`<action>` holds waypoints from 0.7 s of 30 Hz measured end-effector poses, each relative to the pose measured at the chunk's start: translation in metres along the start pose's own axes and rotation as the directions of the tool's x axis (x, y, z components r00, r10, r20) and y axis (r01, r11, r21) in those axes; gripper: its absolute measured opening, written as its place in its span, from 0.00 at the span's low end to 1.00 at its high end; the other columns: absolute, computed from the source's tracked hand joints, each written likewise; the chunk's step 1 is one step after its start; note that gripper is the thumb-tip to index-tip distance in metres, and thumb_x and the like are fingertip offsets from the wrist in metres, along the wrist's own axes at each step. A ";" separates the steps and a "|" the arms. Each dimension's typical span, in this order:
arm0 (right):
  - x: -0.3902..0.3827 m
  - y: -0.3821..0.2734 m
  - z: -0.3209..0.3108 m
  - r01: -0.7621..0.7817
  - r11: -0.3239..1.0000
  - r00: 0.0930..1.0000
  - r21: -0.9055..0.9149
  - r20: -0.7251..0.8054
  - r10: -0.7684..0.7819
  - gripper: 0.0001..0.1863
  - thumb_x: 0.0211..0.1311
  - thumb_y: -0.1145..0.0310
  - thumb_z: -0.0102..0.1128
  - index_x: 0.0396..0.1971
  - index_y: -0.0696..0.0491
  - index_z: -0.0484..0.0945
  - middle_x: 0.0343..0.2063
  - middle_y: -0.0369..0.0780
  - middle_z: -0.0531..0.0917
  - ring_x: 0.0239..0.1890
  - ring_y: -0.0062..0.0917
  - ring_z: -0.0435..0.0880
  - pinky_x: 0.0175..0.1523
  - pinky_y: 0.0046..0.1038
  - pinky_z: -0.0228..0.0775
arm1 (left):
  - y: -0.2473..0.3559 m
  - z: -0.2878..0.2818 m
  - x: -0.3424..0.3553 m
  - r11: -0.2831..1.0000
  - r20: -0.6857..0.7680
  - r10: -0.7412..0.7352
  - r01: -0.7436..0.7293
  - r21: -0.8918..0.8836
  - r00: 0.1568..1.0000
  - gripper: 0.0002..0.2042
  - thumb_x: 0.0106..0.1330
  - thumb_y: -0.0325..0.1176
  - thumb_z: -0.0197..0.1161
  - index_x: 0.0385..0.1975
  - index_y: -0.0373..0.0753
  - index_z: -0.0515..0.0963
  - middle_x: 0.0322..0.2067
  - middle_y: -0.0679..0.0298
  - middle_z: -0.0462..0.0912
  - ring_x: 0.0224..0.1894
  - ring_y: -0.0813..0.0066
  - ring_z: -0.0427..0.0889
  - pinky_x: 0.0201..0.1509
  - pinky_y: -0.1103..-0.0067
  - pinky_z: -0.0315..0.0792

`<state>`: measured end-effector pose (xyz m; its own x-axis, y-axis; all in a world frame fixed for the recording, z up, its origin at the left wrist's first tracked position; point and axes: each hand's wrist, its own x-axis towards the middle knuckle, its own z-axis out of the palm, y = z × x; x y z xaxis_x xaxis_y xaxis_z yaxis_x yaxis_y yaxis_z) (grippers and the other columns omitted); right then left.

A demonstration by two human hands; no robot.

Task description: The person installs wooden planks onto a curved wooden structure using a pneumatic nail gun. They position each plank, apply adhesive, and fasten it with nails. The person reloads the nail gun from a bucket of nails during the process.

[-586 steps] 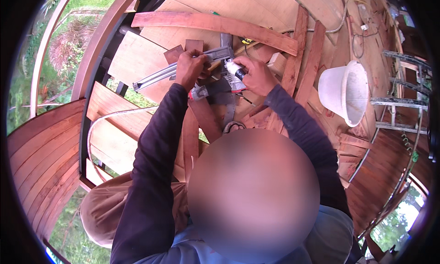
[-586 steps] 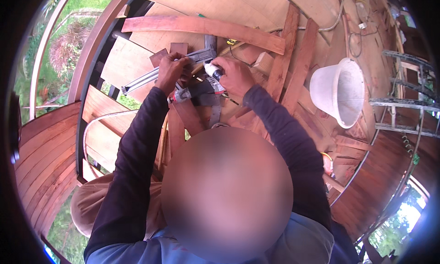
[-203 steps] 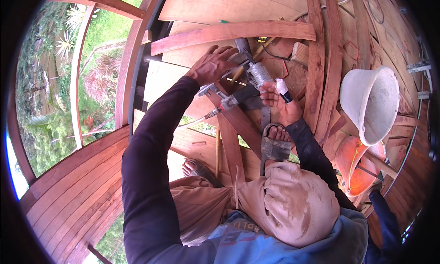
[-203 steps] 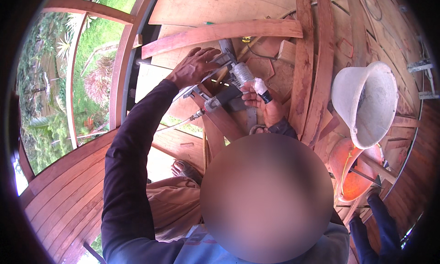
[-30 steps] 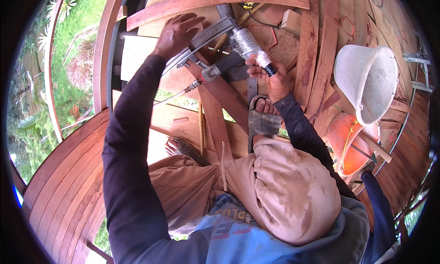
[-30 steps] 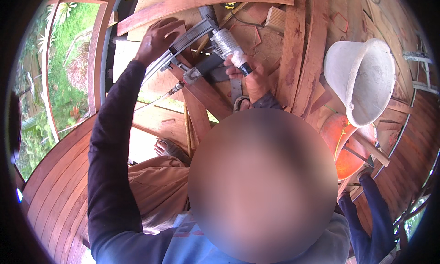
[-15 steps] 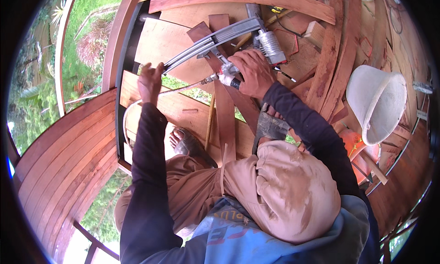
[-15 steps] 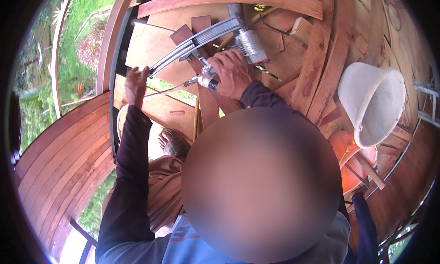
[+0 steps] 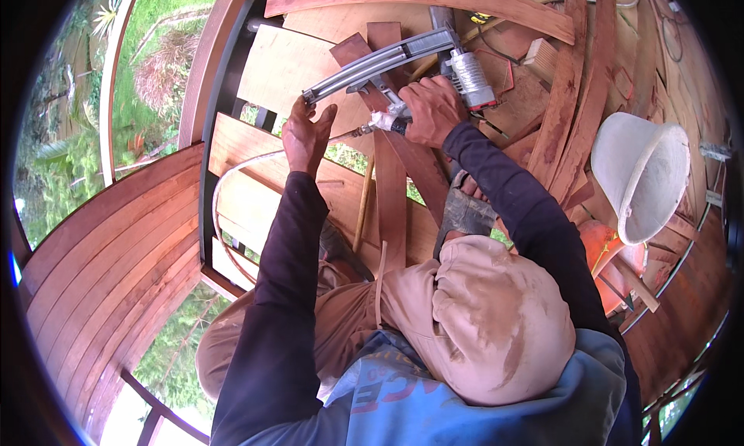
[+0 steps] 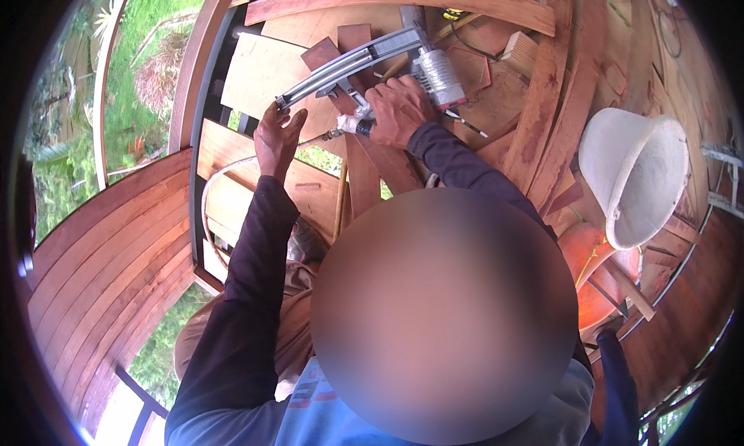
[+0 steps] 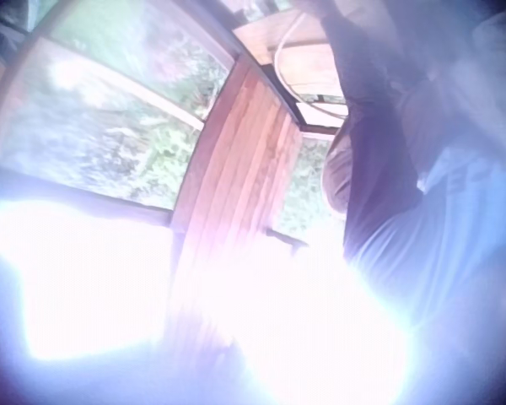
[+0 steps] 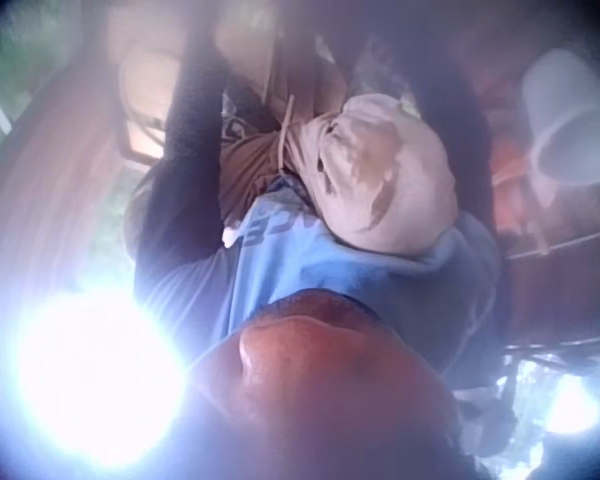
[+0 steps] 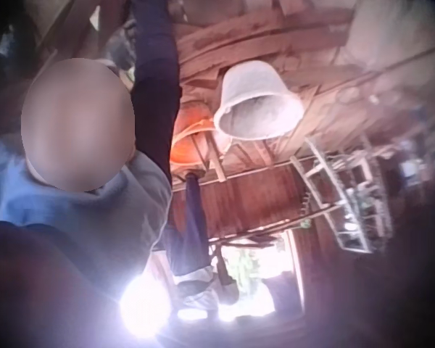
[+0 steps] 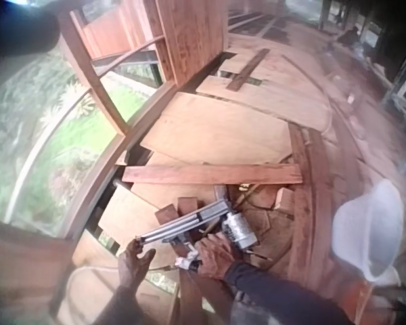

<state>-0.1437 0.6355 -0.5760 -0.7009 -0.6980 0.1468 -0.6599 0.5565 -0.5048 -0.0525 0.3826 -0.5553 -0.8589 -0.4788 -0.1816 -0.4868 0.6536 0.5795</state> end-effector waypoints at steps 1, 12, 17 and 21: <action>0.000 0.001 0.000 -0.007 1.000 1.000 -0.006 -0.001 0.007 0.14 0.41 0.64 0.64 0.31 0.50 0.74 0.29 0.39 0.78 0.37 0.35 0.77 0.49 0.36 0.64 | 0.003 0.000 0.003 1.000 -0.002 0.005 -0.005 0.014 1.000 0.29 0.59 0.46 0.75 0.52 0.29 0.78 0.45 0.44 0.86 0.49 0.53 0.87 0.53 0.66 0.80; 0.002 -0.001 0.003 -0.017 0.998 0.999 -0.066 -0.030 0.015 0.10 0.41 0.64 0.61 0.26 0.48 0.75 0.27 0.40 0.82 0.35 0.33 0.80 0.44 0.35 0.64 | 0.024 0.019 0.003 1.000 0.008 0.010 -0.010 0.017 1.000 0.33 0.53 0.49 0.79 0.49 0.27 0.77 0.43 0.45 0.86 0.47 0.54 0.88 0.51 0.67 0.80; 0.003 0.000 0.002 -0.014 0.998 1.000 -0.055 -0.017 0.013 0.09 0.41 0.64 0.61 0.26 0.48 0.75 0.27 0.40 0.82 0.35 0.34 0.81 0.44 0.36 0.65 | 0.033 0.036 0.013 0.985 -0.030 0.172 -0.172 0.018 0.985 0.31 0.50 0.48 0.80 0.45 0.30 0.78 0.35 0.47 0.87 0.38 0.49 0.88 0.43 0.64 0.81; 0.002 0.004 0.002 -0.028 0.998 1.000 -0.047 -0.010 0.028 0.10 0.41 0.63 0.61 0.26 0.49 0.75 0.28 0.40 0.83 0.36 0.34 0.81 0.45 0.36 0.65 | 0.045 0.047 0.021 0.988 0.033 0.134 -0.137 0.073 0.990 0.28 0.51 0.46 0.79 0.44 0.30 0.79 0.34 0.46 0.87 0.38 0.49 0.88 0.42 0.64 0.81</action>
<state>-0.1471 0.6350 -0.5797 -0.7214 -0.6780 0.1409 -0.6521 0.5966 -0.4678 -0.1004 0.4294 -0.5699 -0.9214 -0.3669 -0.1283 -0.3753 0.7539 0.5392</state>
